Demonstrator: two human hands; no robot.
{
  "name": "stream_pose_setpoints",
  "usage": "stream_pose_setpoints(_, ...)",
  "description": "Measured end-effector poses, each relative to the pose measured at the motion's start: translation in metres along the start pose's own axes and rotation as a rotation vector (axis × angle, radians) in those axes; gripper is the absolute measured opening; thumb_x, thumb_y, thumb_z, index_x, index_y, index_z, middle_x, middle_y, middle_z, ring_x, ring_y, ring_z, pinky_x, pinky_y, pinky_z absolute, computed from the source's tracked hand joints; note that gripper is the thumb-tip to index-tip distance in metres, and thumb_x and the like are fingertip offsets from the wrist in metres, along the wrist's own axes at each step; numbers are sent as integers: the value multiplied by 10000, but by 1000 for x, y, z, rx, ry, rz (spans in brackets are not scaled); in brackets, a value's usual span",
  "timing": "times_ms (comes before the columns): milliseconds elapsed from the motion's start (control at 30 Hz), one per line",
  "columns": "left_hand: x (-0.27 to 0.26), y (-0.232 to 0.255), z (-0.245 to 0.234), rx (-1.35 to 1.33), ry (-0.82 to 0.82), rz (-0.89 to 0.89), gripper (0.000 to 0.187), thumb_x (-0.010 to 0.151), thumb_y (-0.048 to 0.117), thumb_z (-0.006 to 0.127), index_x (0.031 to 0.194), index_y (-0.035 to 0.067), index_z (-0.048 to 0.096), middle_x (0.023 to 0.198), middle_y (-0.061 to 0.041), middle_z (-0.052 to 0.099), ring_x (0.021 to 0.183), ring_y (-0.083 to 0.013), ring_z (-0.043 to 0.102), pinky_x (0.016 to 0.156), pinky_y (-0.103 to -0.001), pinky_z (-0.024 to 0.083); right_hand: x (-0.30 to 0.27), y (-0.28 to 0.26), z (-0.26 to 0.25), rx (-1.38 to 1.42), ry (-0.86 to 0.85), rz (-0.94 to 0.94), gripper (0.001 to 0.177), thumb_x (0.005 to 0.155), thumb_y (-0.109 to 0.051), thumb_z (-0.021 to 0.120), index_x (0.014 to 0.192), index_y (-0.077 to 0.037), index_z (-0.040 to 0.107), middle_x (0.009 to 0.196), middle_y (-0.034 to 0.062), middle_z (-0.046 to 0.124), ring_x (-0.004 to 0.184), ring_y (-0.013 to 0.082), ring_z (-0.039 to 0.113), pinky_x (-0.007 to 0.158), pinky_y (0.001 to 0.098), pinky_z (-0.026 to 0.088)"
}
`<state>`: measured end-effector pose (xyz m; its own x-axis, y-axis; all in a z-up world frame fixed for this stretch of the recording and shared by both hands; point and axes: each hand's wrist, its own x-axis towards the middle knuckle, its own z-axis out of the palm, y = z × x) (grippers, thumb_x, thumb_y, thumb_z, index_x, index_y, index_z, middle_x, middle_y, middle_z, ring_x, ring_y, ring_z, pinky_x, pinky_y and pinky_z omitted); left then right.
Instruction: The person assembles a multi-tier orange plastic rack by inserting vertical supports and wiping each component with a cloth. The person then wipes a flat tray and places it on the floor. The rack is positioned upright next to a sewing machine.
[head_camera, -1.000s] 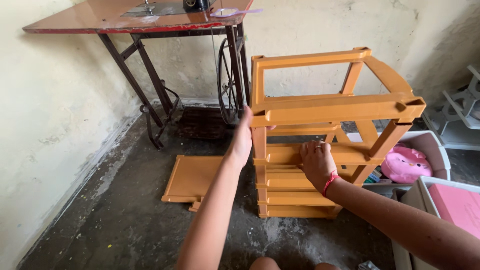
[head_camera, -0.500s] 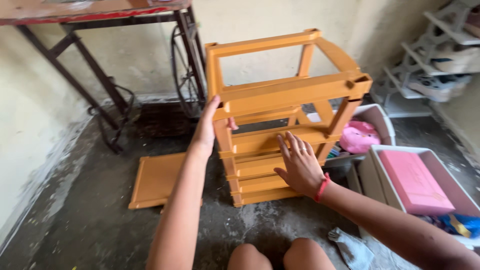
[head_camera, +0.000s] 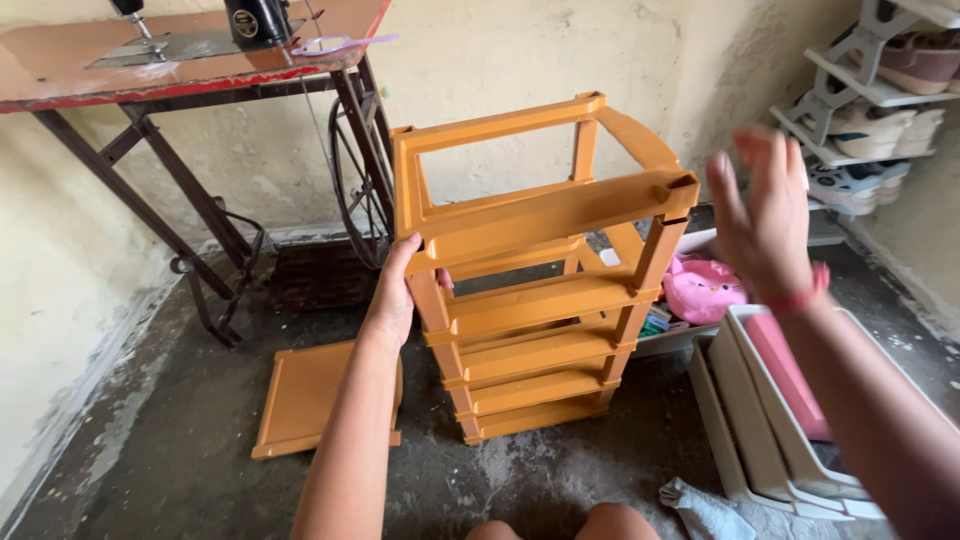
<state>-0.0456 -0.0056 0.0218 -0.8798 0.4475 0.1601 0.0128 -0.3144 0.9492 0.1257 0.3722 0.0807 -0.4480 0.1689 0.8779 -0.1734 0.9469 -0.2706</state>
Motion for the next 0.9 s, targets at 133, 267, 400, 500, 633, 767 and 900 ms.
stream_pose_setpoints(133, 6, -10, -6, -10, 36, 61, 434, 958, 488, 527, 950, 61, 602, 652, -85, 602, 623, -192, 614, 673, -345, 523, 68, 18, 49, 73, -214, -83, 400, 1164, -342, 513, 1309, 20, 598, 1248, 264, 636, 1228, 441, 564, 1060, 533, 442)
stream_pose_setpoints(267, 8, -20, -5, -62, 30, 73, 452, 963, 499, 506, 957, 58, 608, 629, -90, 591, 581, -195, 604, 629, -339, 504, 82, 52, 99, -179, -540, 42, 406, 1083, -397, 527, 1269, -68, 675, 1166, 331, 584, 1115, 531, 499, 943, 598, 397)
stream_pose_setpoints(400, 14, -19, -7, -68, 103, 74, 428, 983, 476, 503, 973, 55, 583, 677, -69, 594, 574, -190, 579, 604, -372, 508, 89, 72, 121, -304, -725, -237, 400, 1103, -322, 397, 1284, -50, 628, 1114, 207, 675, 1101, 417, 613, 971, 542, 490)
stream_pose_setpoints(500, 9, -19, -1, -43, 95, 120, 461, 967, 495, 493, 1006, 44, 576, 664, -82, 605, 593, -200, 606, 638, -367, 522, 81, 71, 105, -24, -689, 146, 441, 1133, -402, 402, 1217, -37, 634, 1040, 188, 675, 1052, 354, 628, 932, 478, 499)
stream_pose_setpoints(633, -32, -41, 47, 498, 608, 794, 319, 1117, 289, 615, 1183, 2, 495, 1044, -112, 585, 974, -227, 599, 937, -393, 509, 51, 68, 58, 539, -428, 518, 392, 1116, -358, 481, 1321, -43, 594, 1109, 92, 654, 999, 189, 603, 833, 335, 490)
stream_pose_setpoints(767, -76, -93, 142, 310, 130, 613, 212, 1014, 133, 597, 1195, 29, 561, 1082, -125, 630, 996, -207, 661, 947, -377, 560, 0, 89, 35, 339, -640, 435, 356, 974, -122, 569, 1316, -49, 636, 1122, 99, 734, 997, 182, 667, 860, 338, 531)
stream_pose_setpoints(900, -14, -114, 211, 497, -78, 228, 876, 949, 569, 729, 1535, -1, 415, 1521, -207, 427, 1411, -324, 409, 1122, -474, 329, -51, 95, 55, 426, -855, 252, 264, 947, -141, 654, 1164, 4, 617, 1120, 110, 737, 1056, 163, 685, 934, 318, 549)
